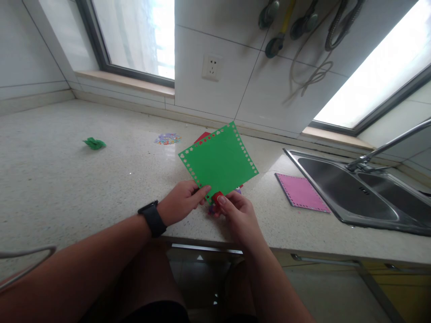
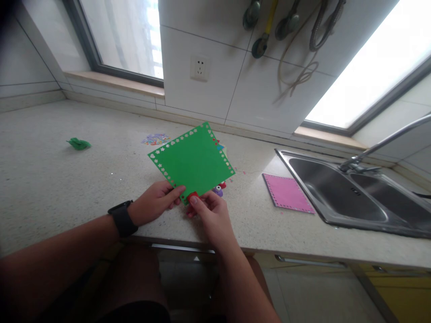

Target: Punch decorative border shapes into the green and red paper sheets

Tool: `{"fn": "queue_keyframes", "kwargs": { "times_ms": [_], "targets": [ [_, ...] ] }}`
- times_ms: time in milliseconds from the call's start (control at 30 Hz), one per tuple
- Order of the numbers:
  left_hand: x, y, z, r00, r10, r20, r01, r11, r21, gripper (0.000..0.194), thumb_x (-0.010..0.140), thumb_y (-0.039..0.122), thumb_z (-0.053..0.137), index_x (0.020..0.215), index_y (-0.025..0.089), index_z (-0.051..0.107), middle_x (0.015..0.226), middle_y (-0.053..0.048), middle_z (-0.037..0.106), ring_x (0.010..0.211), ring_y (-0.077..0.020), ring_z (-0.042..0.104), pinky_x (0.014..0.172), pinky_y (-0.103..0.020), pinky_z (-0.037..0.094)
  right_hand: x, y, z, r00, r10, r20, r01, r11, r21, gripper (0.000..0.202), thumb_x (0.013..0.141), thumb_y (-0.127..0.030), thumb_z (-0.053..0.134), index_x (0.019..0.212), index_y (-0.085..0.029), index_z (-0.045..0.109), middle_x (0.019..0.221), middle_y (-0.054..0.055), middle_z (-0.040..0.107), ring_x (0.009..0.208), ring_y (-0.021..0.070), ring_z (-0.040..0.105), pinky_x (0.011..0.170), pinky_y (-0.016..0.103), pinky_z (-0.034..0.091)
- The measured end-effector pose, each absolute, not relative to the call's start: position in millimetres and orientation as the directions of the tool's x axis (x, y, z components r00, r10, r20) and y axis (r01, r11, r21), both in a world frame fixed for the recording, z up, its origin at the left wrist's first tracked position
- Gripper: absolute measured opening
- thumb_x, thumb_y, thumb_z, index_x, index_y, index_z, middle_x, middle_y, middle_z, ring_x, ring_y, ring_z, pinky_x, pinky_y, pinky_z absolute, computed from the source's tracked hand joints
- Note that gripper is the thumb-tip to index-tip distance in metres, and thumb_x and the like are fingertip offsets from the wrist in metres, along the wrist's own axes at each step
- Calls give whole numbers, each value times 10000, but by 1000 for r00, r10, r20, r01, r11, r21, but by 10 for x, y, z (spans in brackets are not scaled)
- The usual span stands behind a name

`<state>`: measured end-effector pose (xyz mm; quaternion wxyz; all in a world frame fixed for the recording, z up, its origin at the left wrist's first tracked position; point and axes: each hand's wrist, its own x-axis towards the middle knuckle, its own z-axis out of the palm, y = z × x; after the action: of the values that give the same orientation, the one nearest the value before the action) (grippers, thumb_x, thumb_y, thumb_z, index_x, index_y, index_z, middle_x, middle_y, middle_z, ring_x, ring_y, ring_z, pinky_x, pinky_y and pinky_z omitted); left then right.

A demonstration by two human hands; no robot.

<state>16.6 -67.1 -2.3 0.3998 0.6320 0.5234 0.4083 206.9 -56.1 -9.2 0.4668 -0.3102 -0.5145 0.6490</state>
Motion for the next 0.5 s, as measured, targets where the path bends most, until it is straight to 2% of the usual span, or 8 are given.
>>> {"fn": "queue_keyframes", "kwargs": {
  "times_ms": [300,500],
  "targets": [
    [175,-664,30,99,981,166,391,-192,900,503,978,560,466,666,183,583,557,22,556,516,-120,507,521,-255,389,2038,-567,-48,-380,924,50,-282,-64,-957,242,803,-390,835,845,-175,732,742,20,704,636,125,636,589,248,536],
    [181,-675,66,101,976,193,419,-218,882,494,979,527,464,620,195,533,532,32,510,510,-119,463,495,-253,346,2040,-572,-53,-390,920,50,-284,-68,-957,217,814,-375,829,830,-181,733,719,13,706,619,119,638,585,240,533]
  ]
}}
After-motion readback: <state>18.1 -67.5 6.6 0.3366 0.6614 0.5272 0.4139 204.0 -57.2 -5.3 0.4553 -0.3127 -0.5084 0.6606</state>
